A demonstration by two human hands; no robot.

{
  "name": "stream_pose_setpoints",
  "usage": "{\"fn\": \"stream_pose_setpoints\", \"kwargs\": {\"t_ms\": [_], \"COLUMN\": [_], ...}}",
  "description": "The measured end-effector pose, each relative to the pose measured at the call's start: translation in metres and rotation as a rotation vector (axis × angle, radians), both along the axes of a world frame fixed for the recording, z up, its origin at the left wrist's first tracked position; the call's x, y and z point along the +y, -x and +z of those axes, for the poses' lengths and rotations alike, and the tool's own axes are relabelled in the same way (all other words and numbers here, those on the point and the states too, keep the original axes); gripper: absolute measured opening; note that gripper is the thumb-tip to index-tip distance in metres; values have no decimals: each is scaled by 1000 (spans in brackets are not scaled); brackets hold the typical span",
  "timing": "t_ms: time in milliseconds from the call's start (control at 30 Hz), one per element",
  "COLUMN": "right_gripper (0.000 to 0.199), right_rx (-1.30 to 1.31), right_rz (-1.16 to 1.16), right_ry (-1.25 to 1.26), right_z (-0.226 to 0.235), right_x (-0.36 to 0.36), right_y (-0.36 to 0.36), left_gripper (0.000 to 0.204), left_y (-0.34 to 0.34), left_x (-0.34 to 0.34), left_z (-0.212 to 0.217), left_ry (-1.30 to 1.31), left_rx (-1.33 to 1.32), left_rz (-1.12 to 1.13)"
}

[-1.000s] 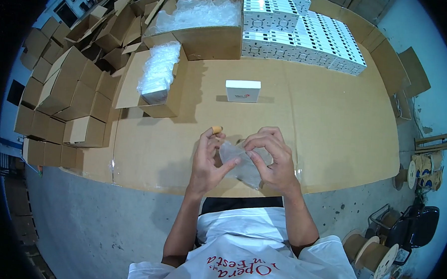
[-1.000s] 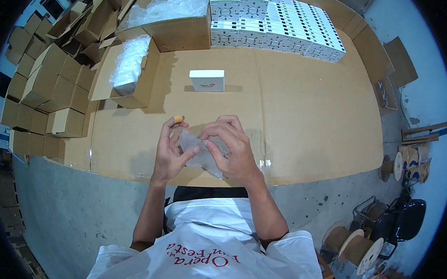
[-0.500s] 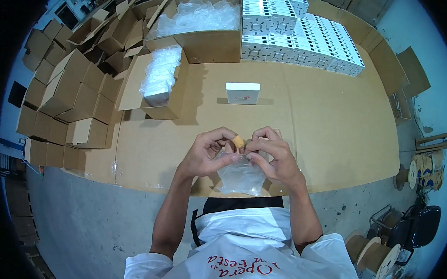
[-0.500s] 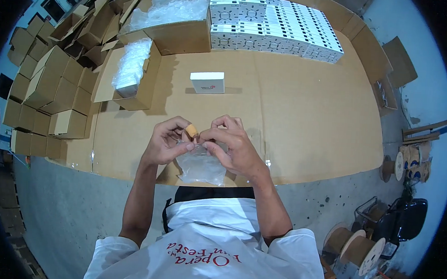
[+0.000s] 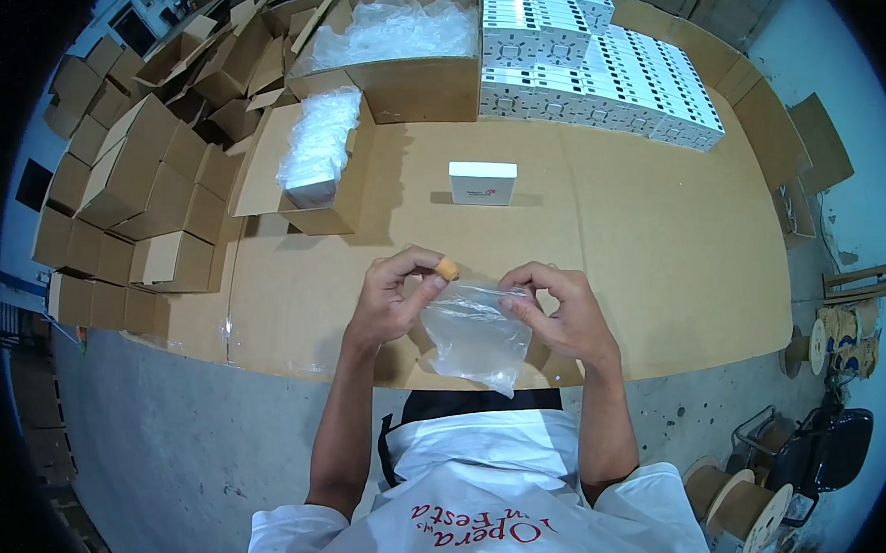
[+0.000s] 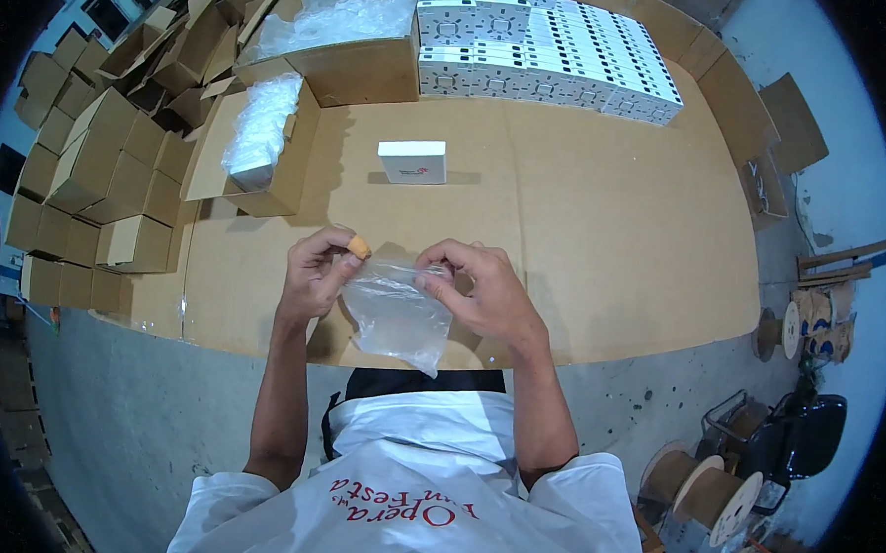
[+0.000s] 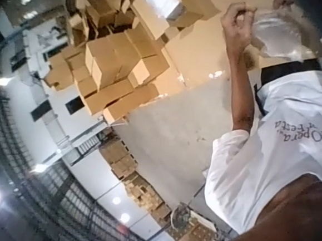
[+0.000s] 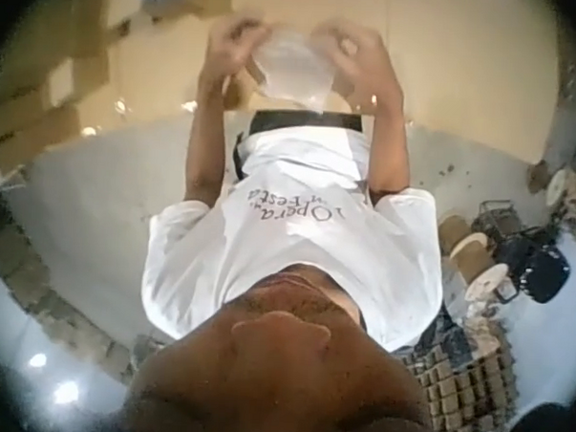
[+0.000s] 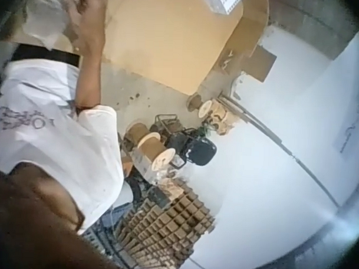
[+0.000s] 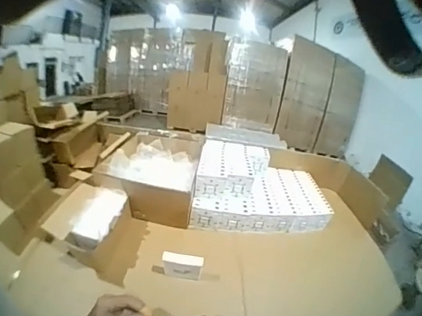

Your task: Packing small white product boxes into protective plastic bags and then into cardboard shipping boxes.

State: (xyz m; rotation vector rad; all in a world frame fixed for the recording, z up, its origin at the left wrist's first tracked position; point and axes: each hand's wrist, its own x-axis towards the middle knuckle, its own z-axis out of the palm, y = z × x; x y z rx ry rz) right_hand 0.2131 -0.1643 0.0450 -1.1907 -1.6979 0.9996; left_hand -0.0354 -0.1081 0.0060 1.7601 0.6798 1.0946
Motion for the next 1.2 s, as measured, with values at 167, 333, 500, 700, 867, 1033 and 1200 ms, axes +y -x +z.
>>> {"fn": "stream_pose_setpoints", "kwargs": {"t_ms": [167, 333, 500, 700, 867, 1033, 1200], "right_gripper": [11, 10, 8, 10, 22, 37, 39], "right_rx": [-34, -24, 1, 30, 171, -106, -282], "right_rz": [26, 62, 165, 204, 57, -366, -360], "right_ry": [-79, -161, -299, -340, -355, -332, -454], "right_z": [1, 3, 5, 6, -1, -12, -44], "right_x": [3, 7, 16, 30, 51, 88, 107], "right_y": [0, 1, 3, 10, 14, 15, 15], "left_gripper": [16, 48, 105, 64, 39, 37, 36], "left_y": [7, -4, -10, -2, -6, -5, -6], "left_x": [-1, -15, -32, -33, -29, -20, -17], "left_z": [-4, -1, -14, -29, -35, -36, -29], "left_ry": [39, 6, 312, 430, 483, 483, 513], "left_rx": [-52, -145, -260, 25, -60, -18, -14], "left_rz": [-35, 15, -20, 33, 84, 158, 157]}}
